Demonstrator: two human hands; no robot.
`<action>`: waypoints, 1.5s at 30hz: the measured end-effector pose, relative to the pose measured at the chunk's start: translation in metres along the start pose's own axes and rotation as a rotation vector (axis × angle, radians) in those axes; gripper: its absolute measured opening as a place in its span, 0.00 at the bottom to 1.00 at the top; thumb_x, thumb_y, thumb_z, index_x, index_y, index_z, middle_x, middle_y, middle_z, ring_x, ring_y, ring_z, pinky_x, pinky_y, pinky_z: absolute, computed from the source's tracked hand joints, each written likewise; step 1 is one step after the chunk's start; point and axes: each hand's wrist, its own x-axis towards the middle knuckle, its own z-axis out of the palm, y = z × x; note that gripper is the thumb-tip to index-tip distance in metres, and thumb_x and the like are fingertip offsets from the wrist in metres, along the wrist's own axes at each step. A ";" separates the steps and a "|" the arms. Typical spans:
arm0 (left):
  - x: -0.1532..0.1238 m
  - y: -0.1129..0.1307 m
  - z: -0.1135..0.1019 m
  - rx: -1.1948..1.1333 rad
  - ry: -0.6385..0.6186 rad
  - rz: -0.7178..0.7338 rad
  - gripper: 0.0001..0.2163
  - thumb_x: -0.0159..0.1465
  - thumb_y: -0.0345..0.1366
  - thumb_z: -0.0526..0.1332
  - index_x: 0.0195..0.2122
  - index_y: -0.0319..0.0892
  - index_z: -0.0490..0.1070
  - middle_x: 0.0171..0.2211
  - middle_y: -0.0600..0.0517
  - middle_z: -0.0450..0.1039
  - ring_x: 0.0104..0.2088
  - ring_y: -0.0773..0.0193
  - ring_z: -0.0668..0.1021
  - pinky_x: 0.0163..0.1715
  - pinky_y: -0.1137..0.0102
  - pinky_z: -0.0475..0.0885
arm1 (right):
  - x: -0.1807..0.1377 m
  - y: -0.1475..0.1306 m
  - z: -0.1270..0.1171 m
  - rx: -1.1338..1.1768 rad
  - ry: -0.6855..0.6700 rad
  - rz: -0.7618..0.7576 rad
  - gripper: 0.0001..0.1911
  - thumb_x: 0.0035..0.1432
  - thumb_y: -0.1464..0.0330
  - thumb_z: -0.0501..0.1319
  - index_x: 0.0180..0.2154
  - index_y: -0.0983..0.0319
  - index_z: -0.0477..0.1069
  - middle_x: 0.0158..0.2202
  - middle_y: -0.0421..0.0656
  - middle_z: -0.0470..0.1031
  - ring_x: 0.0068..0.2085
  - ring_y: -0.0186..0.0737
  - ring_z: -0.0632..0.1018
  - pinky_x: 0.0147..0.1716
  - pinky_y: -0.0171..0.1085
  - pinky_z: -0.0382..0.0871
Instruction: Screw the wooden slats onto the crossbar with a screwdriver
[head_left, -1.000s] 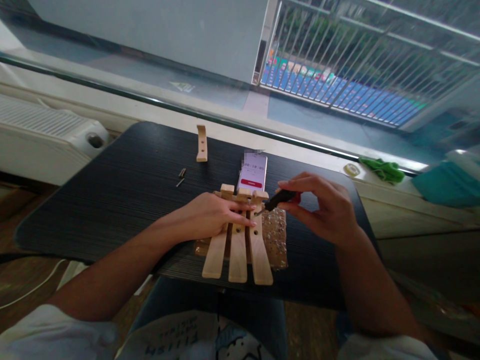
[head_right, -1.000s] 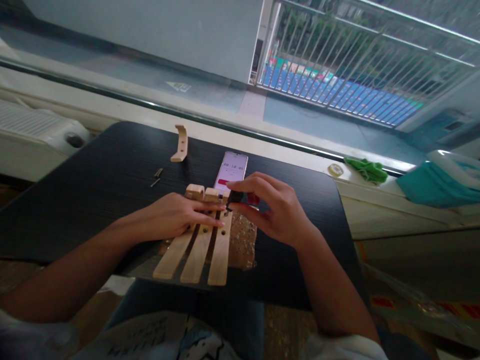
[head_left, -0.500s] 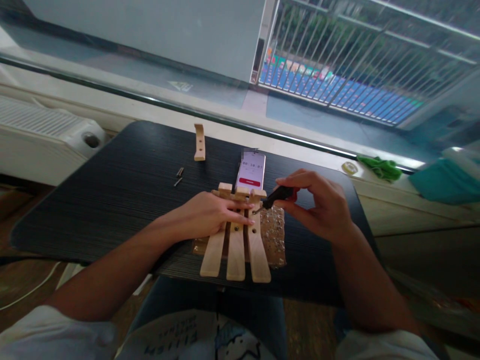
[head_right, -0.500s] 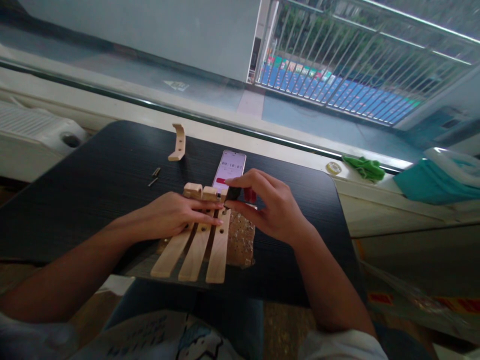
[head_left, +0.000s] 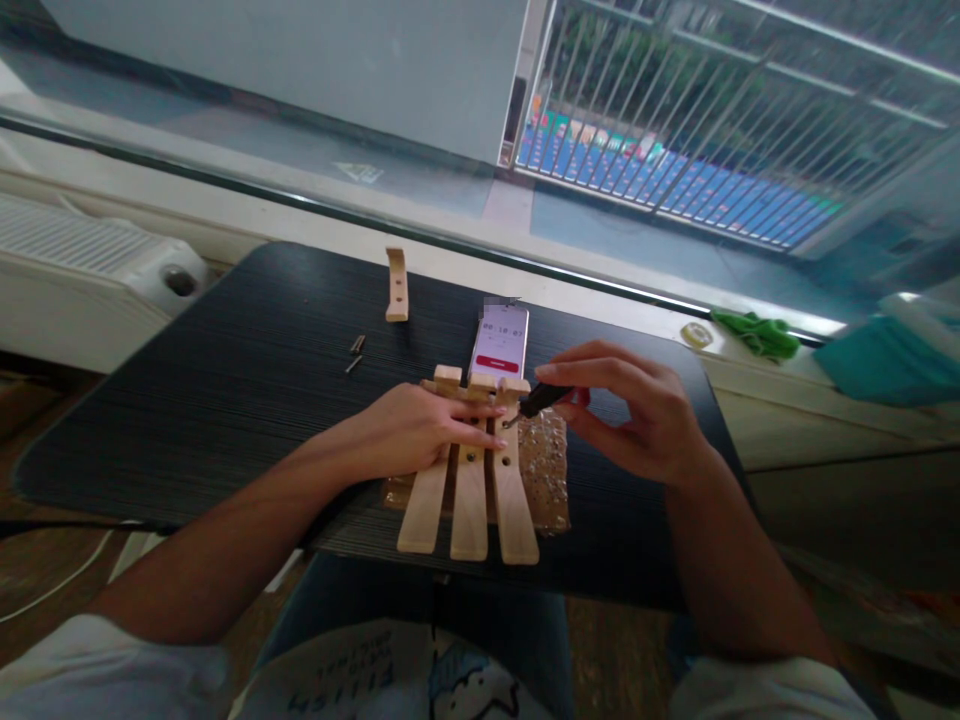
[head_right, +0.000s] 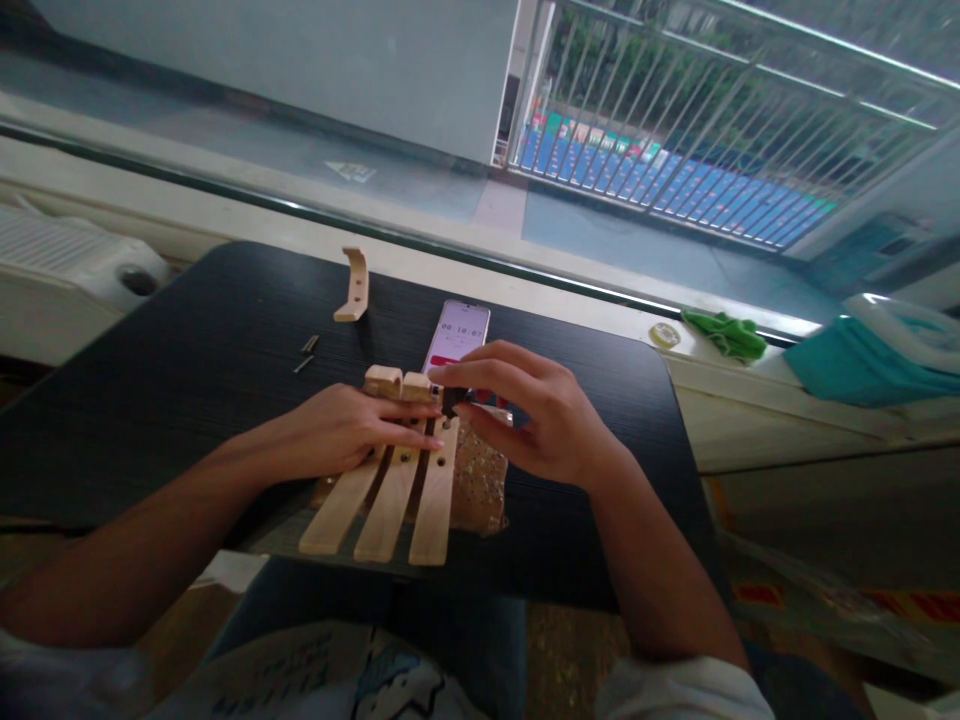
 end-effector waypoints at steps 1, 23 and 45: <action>0.000 0.000 0.000 -0.002 0.007 0.005 0.32 0.59 0.19 0.57 0.58 0.62 0.66 0.63 0.59 0.61 0.58 0.61 0.72 0.53 0.69 0.71 | 0.000 0.000 0.000 0.013 -0.009 0.005 0.16 0.58 0.76 0.60 0.49 0.61 0.70 0.43 0.45 0.77 0.36 0.31 0.77 0.33 0.31 0.73; 0.001 -0.001 0.004 -0.007 0.032 -0.001 0.31 0.57 0.19 0.57 0.56 0.62 0.68 0.62 0.61 0.62 0.57 0.63 0.74 0.51 0.71 0.72 | 0.000 -0.002 0.003 -0.082 0.037 -0.006 0.12 0.60 0.72 0.63 0.46 0.64 0.71 0.37 0.44 0.78 0.31 0.31 0.76 0.29 0.31 0.71; 0.001 0.001 0.001 -0.022 -0.006 -0.043 0.32 0.57 0.20 0.58 0.56 0.64 0.67 0.63 0.61 0.61 0.57 0.62 0.73 0.53 0.69 0.71 | 0.001 0.002 0.011 -0.197 0.168 -0.030 0.13 0.57 0.70 0.66 0.44 0.61 0.69 0.31 0.38 0.74 0.29 0.30 0.73 0.26 0.30 0.69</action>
